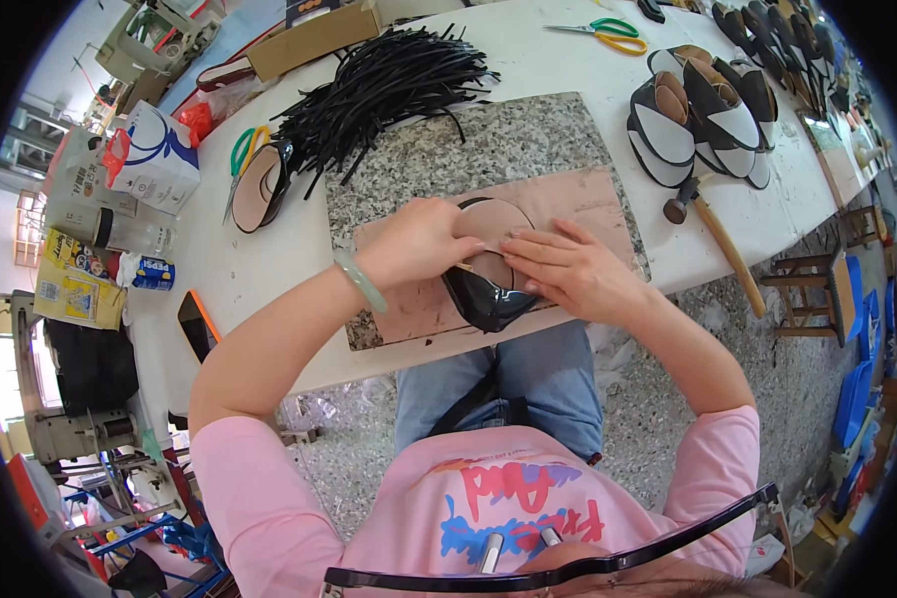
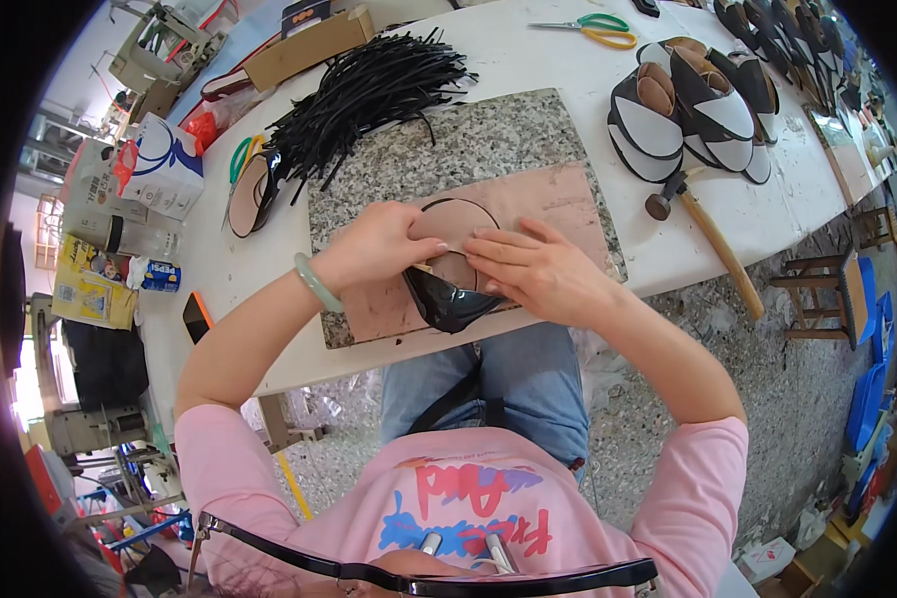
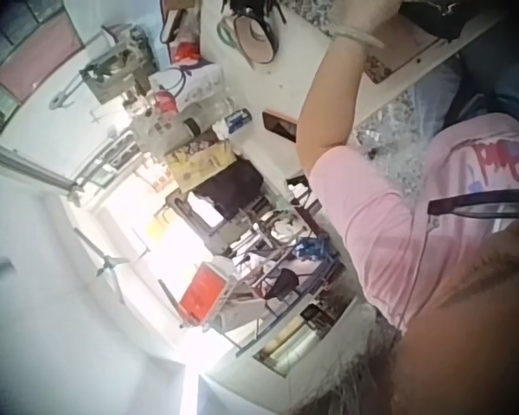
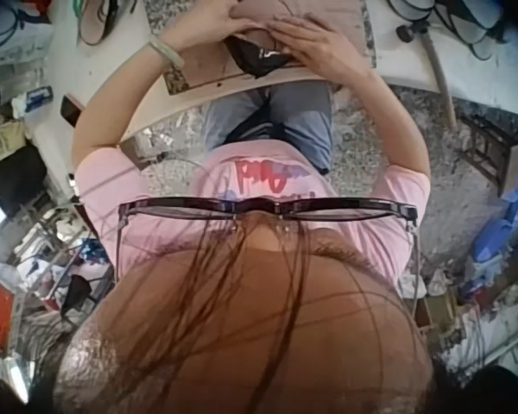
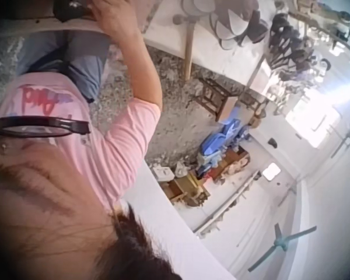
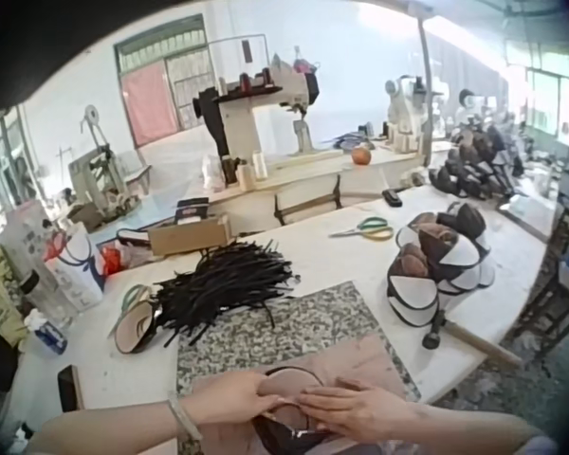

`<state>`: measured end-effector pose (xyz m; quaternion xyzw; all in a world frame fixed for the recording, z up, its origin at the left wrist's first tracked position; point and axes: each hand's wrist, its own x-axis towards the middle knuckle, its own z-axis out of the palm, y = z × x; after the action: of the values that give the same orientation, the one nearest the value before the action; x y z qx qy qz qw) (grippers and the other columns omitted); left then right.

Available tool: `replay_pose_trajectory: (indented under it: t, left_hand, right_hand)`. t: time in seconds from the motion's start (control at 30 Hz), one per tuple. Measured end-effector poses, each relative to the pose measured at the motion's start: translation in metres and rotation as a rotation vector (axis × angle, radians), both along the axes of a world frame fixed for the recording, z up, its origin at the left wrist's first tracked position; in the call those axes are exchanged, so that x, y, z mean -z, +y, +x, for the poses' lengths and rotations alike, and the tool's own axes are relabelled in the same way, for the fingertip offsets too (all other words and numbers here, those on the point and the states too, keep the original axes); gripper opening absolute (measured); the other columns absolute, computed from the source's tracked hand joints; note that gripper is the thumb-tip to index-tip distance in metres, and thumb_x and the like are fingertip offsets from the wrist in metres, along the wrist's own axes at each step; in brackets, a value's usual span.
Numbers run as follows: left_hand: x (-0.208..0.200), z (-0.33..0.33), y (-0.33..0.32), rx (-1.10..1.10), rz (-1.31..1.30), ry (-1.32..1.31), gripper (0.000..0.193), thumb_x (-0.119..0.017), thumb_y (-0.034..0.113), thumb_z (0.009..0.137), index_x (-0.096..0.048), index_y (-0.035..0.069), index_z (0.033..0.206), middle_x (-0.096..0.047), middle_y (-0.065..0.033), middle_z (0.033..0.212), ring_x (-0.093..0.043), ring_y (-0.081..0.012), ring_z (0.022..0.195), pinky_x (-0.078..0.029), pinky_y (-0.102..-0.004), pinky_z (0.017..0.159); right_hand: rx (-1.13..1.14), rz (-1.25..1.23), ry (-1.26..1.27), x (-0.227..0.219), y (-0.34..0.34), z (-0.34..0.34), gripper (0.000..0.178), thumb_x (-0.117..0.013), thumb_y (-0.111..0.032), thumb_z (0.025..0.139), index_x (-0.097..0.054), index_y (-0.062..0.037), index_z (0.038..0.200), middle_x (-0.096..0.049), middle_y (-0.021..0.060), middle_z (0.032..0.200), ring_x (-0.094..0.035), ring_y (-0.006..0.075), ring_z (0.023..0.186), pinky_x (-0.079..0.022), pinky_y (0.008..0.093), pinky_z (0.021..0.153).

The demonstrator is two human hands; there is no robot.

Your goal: The person fits and presses lining inserts into shoe upper components by hand, applies adhesive to a shoe piece using an applicator brush, and continues assembling the shoe components by pressing them together.

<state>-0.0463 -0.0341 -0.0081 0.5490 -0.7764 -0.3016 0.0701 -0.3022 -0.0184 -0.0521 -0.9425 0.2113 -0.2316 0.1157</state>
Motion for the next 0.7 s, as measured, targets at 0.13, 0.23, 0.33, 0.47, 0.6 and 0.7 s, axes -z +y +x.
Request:
replay_pose_trajectory:
  t: [0.13,0.23,0.33,0.47,0.6,0.7]
  left_hand:
    - [-0.003,0.005,-0.003,-0.054,0.139,0.021,0.037,-0.069,0.035,0.080,-0.071,-0.001,0.086,-0.068,-0.0204,0.075,-0.067,-0.0358,0.072,-0.053,-0.0415,0.069]
    - [0.000,0.001,0.002,-0.049,-0.002,-0.118,0.039,-0.069,0.037,0.079,-0.071,-0.002,0.084,-0.068,-0.0180,0.073,-0.068,-0.0306,0.069,-0.052,-0.0385,0.067]
    - [-0.009,0.002,0.015,-0.071,-0.058,-0.182,0.040,-0.069,0.038,0.079,-0.071,-0.002,0.082,-0.067,-0.0170,0.071,-0.067,-0.0285,0.066,-0.051,-0.0363,0.064]
    - [-0.018,0.013,0.032,-0.048,0.200,-0.081,0.030,-0.068,0.029,0.077,-0.070,-0.001,0.080,-0.067,-0.0209,0.075,-0.066,-0.0355,0.072,-0.052,-0.0429,0.067]
    - [-0.024,0.022,0.015,0.045,0.087,-0.212,0.020,-0.070,0.023,0.072,-0.072,0.006,0.083,-0.069,-0.0142,0.079,-0.066,-0.0333,0.078,-0.050,-0.0423,0.069]
    - [-0.027,0.033,-0.010,0.136,0.003,-0.319,0.020,-0.074,0.024,0.069,-0.070,0.009,0.082,-0.067,-0.0102,0.075,-0.064,-0.0317,0.074,-0.049,-0.0408,0.067]
  right_hand:
    - [-0.038,0.052,0.078,-0.014,-0.019,0.009,0.034,-0.066,-0.024,0.085,-0.067,-0.0134,0.118,-0.057,-0.0021,0.126,-0.051,0.0211,0.116,-0.038,0.0412,0.095]
    - [-0.094,0.054,0.083,-0.011,-0.037,0.021,0.031,-0.067,-0.027,0.085,-0.070,-0.0178,0.114,-0.057,-0.0018,0.115,-0.050,0.0214,0.108,-0.039,0.0396,0.091]
    - [-0.121,0.081,0.055,-0.012,-0.050,0.025,0.027,-0.066,-0.029,0.086,-0.072,-0.0203,0.111,-0.055,0.0001,0.104,-0.050,0.0221,0.102,-0.040,0.0386,0.088]
    - [-0.017,0.067,0.083,-0.011,-0.057,0.035,0.025,-0.065,-0.031,0.087,-0.072,-0.0221,0.110,-0.053,0.0035,0.095,-0.051,0.0241,0.098,-0.041,0.0390,0.084]
    - [0.213,-0.040,0.065,-0.008,-0.042,0.044,0.027,-0.069,-0.027,0.083,-0.073,-0.0194,0.109,-0.053,0.0057,0.096,-0.051,0.0242,0.093,-0.043,0.0372,0.083]
    - [0.009,-0.076,0.210,-0.013,-0.022,0.042,0.030,-0.069,-0.022,0.082,-0.070,-0.0111,0.110,-0.055,0.0067,0.101,-0.054,0.0266,0.098,-0.046,0.0388,0.087]
